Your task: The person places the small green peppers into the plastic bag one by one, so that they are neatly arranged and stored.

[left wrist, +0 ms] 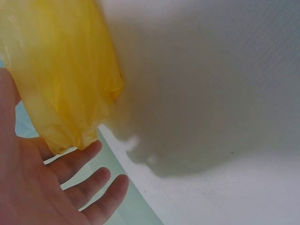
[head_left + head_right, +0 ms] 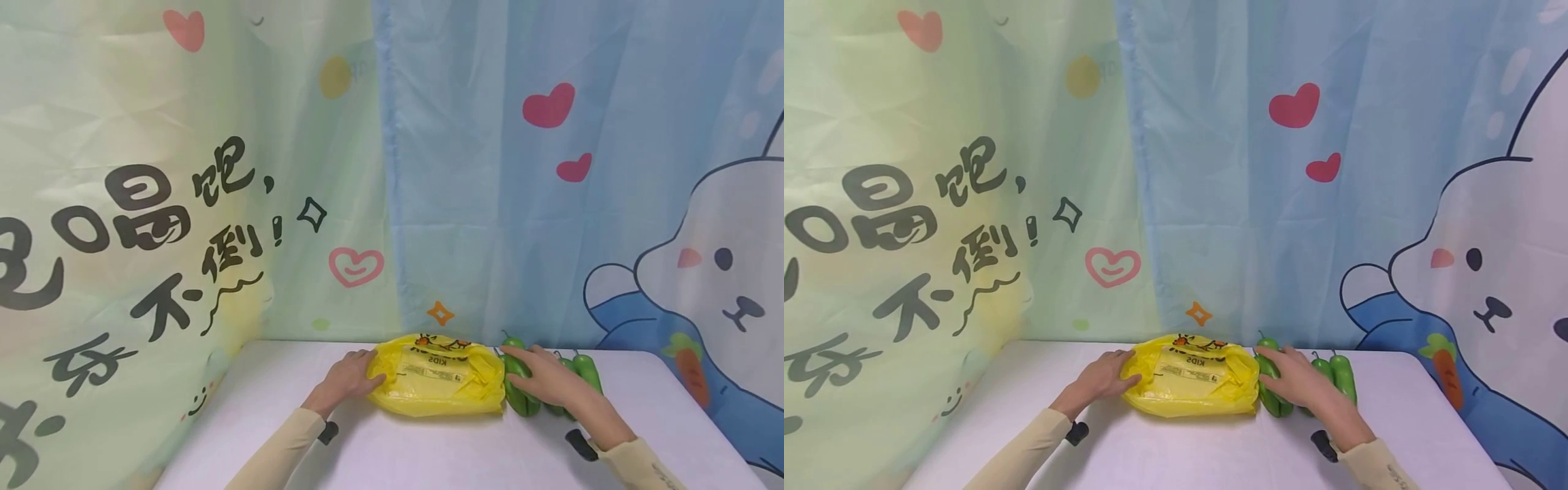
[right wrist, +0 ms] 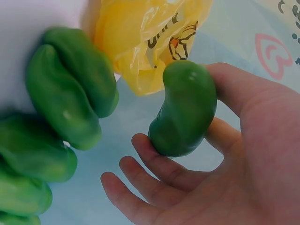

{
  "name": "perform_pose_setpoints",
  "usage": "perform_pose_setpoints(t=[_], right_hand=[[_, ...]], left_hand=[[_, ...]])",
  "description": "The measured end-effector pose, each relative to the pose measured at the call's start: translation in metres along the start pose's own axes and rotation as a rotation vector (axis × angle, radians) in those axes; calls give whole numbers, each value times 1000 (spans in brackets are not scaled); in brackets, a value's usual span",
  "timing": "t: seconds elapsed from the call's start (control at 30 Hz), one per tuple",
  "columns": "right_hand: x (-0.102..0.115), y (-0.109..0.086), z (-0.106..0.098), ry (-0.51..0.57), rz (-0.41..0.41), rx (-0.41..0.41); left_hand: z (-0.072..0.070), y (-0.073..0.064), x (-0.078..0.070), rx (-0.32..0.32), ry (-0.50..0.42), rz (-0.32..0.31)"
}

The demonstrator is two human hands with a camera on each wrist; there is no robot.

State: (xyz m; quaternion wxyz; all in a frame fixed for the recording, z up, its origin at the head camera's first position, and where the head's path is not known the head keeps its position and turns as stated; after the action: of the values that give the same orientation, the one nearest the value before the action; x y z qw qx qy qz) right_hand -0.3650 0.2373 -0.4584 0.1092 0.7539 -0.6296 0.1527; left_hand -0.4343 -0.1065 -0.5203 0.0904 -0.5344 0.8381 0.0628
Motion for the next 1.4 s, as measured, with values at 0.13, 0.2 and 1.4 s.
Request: perform_pose_setpoints(t=[0.13, 0.2, 1.4], right_hand=[[4, 1, 2, 9, -9, -7], [7, 1, 2, 12, -14, -8], [57, 14, 26, 73, -105, 5]], left_hand=[[-1, 1, -1, -3, 0, 1], [-1, 1, -1, -1, 2, 1], [0, 1, 1, 31, -10, -24]])
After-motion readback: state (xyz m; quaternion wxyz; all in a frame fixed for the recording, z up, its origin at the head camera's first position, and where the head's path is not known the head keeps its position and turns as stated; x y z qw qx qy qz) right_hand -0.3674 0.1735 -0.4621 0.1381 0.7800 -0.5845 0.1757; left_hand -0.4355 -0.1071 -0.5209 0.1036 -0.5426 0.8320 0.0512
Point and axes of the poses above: each hand's wrist, its own y-axis towards the middle knuckle, its own z-axis out of the palm, x = y × z, the point moved 8 cm from there along y, towards the middle knuckle, and after that the axes turned 5 degrees about z, right-handed, at the moved point
